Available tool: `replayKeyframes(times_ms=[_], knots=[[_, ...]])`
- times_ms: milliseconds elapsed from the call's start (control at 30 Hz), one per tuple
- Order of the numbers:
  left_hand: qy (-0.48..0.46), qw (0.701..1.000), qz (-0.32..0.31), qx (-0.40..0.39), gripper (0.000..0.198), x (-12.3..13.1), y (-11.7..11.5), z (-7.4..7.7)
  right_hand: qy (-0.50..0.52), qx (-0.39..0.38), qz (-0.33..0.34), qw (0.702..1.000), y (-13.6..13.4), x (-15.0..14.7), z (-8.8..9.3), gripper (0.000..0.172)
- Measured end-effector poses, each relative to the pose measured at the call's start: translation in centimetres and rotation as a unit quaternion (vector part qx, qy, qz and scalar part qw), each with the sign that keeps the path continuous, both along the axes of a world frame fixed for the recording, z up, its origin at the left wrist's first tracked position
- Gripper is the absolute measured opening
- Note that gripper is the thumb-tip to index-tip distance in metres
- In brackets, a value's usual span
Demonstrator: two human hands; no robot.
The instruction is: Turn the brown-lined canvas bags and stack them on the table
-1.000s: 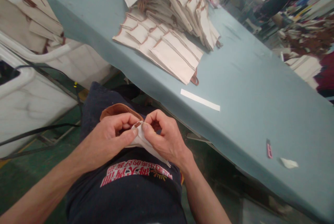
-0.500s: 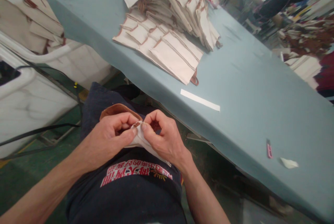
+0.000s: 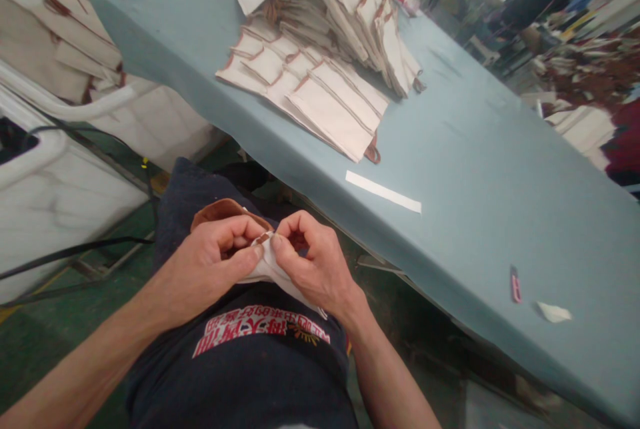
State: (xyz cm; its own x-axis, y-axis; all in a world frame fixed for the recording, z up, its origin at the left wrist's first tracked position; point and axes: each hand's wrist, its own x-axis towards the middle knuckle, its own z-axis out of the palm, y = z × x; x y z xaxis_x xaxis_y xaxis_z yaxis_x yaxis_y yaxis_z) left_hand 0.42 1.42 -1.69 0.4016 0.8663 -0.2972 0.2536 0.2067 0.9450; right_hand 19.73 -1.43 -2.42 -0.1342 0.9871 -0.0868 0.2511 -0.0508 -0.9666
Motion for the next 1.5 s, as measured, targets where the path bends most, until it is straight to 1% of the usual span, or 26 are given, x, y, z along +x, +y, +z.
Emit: replayKeyframes(times_ms=[133, 267, 400, 467, 533, 600, 667, 767, 867, 967, 1100, 1200, 1300, 1367, 1433, 1500], knots=[[0.009, 1.000, 0.003, 0.014, 0.022, 0.0, -0.2, -0.1, 0.005, -0.013, 0.006, 1.000, 0.2, 0.0, 0.1, 0.016], [0.034, 0.997, 0.015, 0.065, 0.016, 0.1, -0.7, 0.3, 0.020, -0.016, -0.001, 1.000, 0.0, -0.3, -0.2, 0.015], [0.059, 0.993, 0.023, 0.104, 0.018, 0.2, -1.0, 0.8, 0.040, -0.010, -0.021, 0.999, -0.5, -0.9, -0.8, 0.011], [0.064, 0.992, 0.025, 0.109, 0.018, 0.3, -1.1, 0.8, 0.050, -0.007, -0.021, 0.999, -0.7, -1.2, -1.3, 0.011], [0.067, 0.992, 0.028, 0.108, 0.018, 0.4, -1.3, 0.8, 0.084, -0.014, -0.012, 0.996, -0.9, -1.5, -1.7, 0.014], [0.069, 0.991, 0.042, 0.110, 0.018, 0.5, -1.4, 0.8, 0.137, -0.038, -0.002, 0.990, -1.0, -1.6, -2.2, 0.022], [0.068, 0.990, 0.053, 0.115, 0.019, 0.6, -1.5, 0.8, 0.176, -0.069, 0.005, 0.982, -0.9, -1.6, -2.6, 0.035], [0.057, 0.991, 0.047, 0.109, 0.018, 0.5, -1.6, 0.8, 0.192, -0.101, 0.024, 0.976, -0.9, -1.3, -2.9, 0.053], [0.053, 0.993, 0.038, 0.101, 0.019, 0.4, -1.7, 0.8, 0.203, -0.114, 0.047, 0.971, -1.1, -1.2, -2.8, 0.061], [0.053, 0.992, 0.037, 0.112, 0.022, 0.5, -1.9, 0.8, 0.216, -0.106, 0.037, 0.970, -1.5, -1.6, -2.9, 0.058], [0.082, 0.989, 0.063, 0.106, 0.022, 0.8, -2.2, 0.8, 0.253, -0.113, 0.014, 0.961, -1.4, -2.2, -3.9, 0.059], [0.081, 0.990, 0.044, 0.103, 0.020, 0.7, -1.9, 0.7, 0.252, -0.122, 0.031, 0.960, -0.8, -1.9, -4.3, 0.063], [0.069, 0.992, 0.017, 0.103, 0.020, 0.4, -1.3, 0.8, 0.237, -0.109, 0.044, 0.964, -0.3, -1.3, -3.9, 0.065], [0.060, 0.993, 0.009, 0.105, 0.020, 0.2, -1.0, 1.1, 0.222, -0.094, 0.047, 0.969, -0.1, -0.9, -3.4, 0.064], [0.052, 0.993, 0.001, 0.102, 0.020, 0.1, -0.8, 1.6, 0.204, -0.072, 0.052, 0.975, -0.1, -0.7, -3.0, 0.057], [0.050, 0.994, 0.002, 0.095, 0.021, -0.1, -0.8, 2.1, 0.168, -0.034, 0.052, 0.984, -0.2, -0.5, -2.7, 0.047]])
